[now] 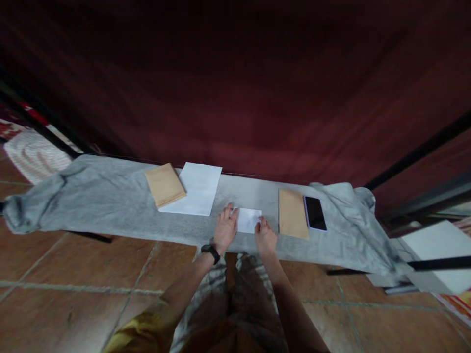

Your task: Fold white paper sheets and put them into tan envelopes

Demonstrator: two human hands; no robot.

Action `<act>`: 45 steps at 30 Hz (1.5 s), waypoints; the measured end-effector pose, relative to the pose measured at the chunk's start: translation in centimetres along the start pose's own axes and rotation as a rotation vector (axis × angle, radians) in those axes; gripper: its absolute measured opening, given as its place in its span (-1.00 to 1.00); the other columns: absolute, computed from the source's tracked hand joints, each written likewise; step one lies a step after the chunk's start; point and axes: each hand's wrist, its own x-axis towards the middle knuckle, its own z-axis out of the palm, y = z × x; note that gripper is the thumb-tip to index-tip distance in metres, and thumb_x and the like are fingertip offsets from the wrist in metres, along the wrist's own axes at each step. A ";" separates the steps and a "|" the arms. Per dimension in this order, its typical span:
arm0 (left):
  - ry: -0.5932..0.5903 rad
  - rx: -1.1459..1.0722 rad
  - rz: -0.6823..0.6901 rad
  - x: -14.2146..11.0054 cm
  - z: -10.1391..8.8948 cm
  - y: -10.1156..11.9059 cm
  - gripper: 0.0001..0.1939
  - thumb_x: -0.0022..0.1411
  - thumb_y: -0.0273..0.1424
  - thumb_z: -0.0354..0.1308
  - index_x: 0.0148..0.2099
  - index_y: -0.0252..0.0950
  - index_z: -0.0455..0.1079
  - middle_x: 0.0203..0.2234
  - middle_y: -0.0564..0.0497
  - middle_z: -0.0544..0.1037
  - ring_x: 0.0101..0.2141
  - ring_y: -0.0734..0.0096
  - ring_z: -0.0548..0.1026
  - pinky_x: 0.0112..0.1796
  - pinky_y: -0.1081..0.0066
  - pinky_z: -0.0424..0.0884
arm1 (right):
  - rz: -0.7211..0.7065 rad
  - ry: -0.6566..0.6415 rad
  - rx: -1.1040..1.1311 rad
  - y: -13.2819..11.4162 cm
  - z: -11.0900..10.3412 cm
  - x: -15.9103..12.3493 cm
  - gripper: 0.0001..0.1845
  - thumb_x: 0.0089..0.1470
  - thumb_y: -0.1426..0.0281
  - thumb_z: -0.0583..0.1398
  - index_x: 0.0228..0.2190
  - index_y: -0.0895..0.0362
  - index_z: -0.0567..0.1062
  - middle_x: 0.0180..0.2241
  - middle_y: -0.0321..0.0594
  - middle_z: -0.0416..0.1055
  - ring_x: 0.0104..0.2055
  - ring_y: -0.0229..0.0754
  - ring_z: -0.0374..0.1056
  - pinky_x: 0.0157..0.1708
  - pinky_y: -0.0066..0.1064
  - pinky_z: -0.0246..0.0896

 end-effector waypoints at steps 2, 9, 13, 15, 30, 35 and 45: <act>-0.071 0.068 0.123 -0.8 0.4 0.5 -0.51 0.39 -0.43 -0.04 0.33 -0.25 0.21 0.40 -0.17 0.05 0.36 0.02 0.05 0.27 -0.04 0.11 | -0.007 -0.018 -0.010 0.0 0.0 0.0 -0.65 0.35 0.39 -0.03 0.05 0.09 0.41 -0.13 -0.08 0.54 -0.26 -0.11 0.52 -0.33 -0.39 0.27; -0.206 0.138 0.249 -2.1 1.1 1.8 -0.49 0.48 -0.27 -0.15 0.41 -0.18 0.10 0.38 -0.08 0.13 0.37 0.15 0.04 0.33 0.01 -0.07 | -0.066 0.033 -0.004 0.6 -0.1 -0.1 -0.63 0.33 0.40 -0.03 0.03 0.14 0.45 -0.09 -0.01 0.47 -0.11 -0.04 0.44 -0.17 -0.30 0.30; -0.222 0.191 0.248 -2.0 1.1 1.8 -0.47 0.47 -0.27 -0.15 0.42 -0.19 0.07 0.40 -0.07 0.09 0.38 0.16 0.03 0.33 0.02 -0.06 | -0.188 0.126 0.078 0.1 0.5 0.0 -0.61 0.30 0.40 -0.03 0.03 0.19 0.46 0.05 0.04 0.43 0.12 0.00 0.31 0.10 -0.14 0.19; -0.237 0.231 0.265 -2.0 1.1 1.8 -0.47 0.46 -0.31 -0.13 0.42 -0.21 0.08 0.40 -0.08 0.06 0.38 0.16 0.02 0.33 0.02 -0.05 | -0.265 0.095 0.140 -0.5 1.1 0.0 -0.56 0.33 0.37 -0.07 0.08 0.20 0.44 0.15 0.03 0.38 0.20 -0.05 0.25 0.18 -0.13 0.13; -0.181 0.218 0.146 -0.8 0.5 -0.9 -0.43 0.47 -0.29 -0.27 0.41 -0.42 0.05 0.38 -0.16 0.13 0.37 0.29 0.04 0.33 0.21 -0.05 | -0.293 -0.057 -0.183 -0.5 2.5 0.3 -0.41 0.40 0.23 -0.15 0.33 0.22 0.14 0.38 0.00 0.01 0.43 -0.04 -0.11 0.35 -0.08 -0.21; -0.143 0.248 0.089 -0.2 0.1 -2.0 -0.40 0.48 -0.22 -0.28 0.41 -0.44 0.05 0.38 -0.17 0.12 0.37 0.25 0.03 0.34 0.18 -0.06 | -0.279 -0.003 -0.181 -0.6 2.7 0.2 -0.39 0.40 0.22 -0.14 0.33 0.26 0.13 0.36 0.07 0.05 0.41 0.00 -0.06 0.33 -0.07 -0.17; -0.115 0.278 0.034 -0.4 0.5 -1.8 -0.39 0.44 -0.24 -0.23 0.41 -0.45 0.04 0.37 -0.20 0.14 0.38 0.20 0.01 0.34 0.11 -0.07 | -0.233 -0.052 -0.114 -3.4 2.5 1.7 -0.42 0.40 0.22 -0.13 0.25 0.29 0.30 0.33 0.08 0.13 0.38 0.02 0.03 0.33 -0.06 -0.13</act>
